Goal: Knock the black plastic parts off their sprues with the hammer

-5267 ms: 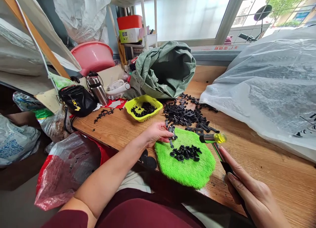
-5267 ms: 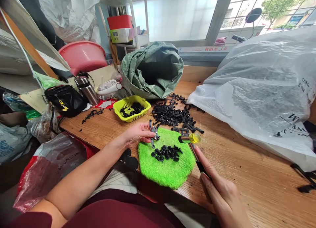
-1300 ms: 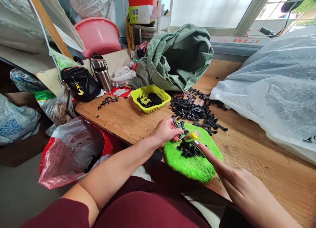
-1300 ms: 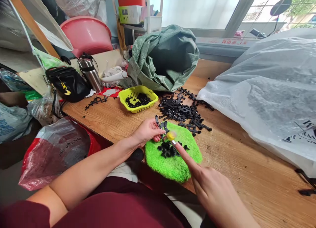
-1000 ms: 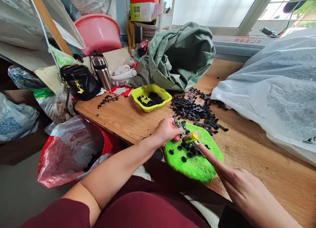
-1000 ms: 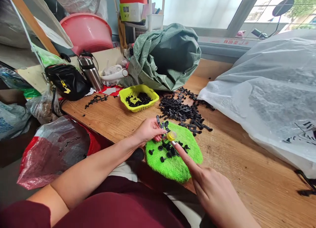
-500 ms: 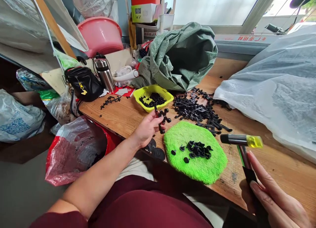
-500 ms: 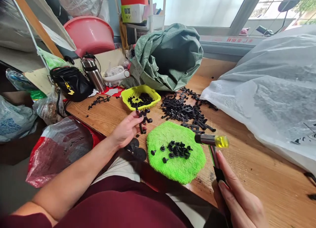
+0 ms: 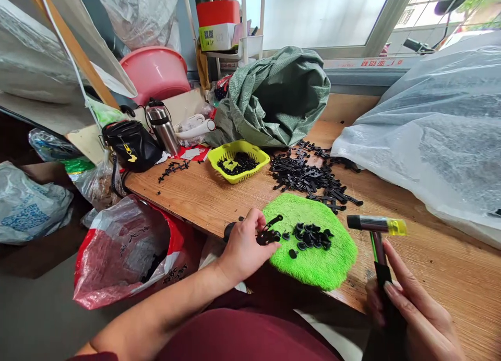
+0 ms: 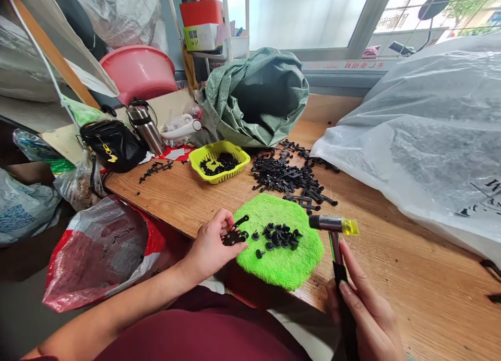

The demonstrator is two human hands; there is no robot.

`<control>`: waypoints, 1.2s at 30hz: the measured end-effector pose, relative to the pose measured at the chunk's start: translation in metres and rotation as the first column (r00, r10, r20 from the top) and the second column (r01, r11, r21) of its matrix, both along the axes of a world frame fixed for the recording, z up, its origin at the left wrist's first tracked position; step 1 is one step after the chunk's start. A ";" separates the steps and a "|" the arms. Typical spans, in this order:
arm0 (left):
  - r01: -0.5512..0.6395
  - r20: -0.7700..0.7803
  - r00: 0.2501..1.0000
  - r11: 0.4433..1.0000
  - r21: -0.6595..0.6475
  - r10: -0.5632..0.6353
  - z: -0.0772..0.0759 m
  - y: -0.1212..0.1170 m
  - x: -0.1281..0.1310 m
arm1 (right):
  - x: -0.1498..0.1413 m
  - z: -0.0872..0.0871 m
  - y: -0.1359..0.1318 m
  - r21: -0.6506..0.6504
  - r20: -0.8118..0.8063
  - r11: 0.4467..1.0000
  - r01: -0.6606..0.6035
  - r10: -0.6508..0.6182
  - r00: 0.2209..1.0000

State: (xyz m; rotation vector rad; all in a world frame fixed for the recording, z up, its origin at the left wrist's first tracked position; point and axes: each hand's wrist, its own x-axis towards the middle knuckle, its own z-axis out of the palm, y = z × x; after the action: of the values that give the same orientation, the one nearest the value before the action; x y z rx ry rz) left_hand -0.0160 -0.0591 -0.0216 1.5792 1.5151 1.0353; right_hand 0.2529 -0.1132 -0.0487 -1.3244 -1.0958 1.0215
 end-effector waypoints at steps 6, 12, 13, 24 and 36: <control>0.068 0.079 0.994 0.995 0.075 -0.074 -0.001 0.027 0.001 | -0.016 0.014 -0.003 -0.043 -0.234 0.998 0.055 -0.063 0.970; 0.252 0.212 0.948 0.967 -0.038 -0.238 0.001 0.073 0.006 | -0.026 0.024 -0.006 -0.086 -0.317 0.993 0.082 -0.105 0.943; 0.260 0.236 0.941 0.965 -0.039 -0.244 0.002 0.075 0.006 | -0.025 0.023 -0.005 -0.085 -0.340 0.993 0.084 -0.108 0.934; 0.196 0.310 0.936 0.979 -0.060 -0.168 0.005 0.051 -0.012 | -0.016 0.017 -0.005 -0.094 -0.269 0.994 0.057 -0.080 0.960; 0.424 -0.176 0.892 0.906 0.008 -0.416 0.018 0.058 0.001 | -0.021 0.024 -0.005 -0.123 -0.281 0.991 0.058 -0.090 0.956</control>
State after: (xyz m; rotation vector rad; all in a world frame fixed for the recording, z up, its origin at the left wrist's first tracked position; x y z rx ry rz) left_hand -0.0153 -0.0009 -0.0036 1.9604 1.1796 0.7057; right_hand 0.2320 -0.1184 -0.0243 -1.2511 -0.7740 1.1918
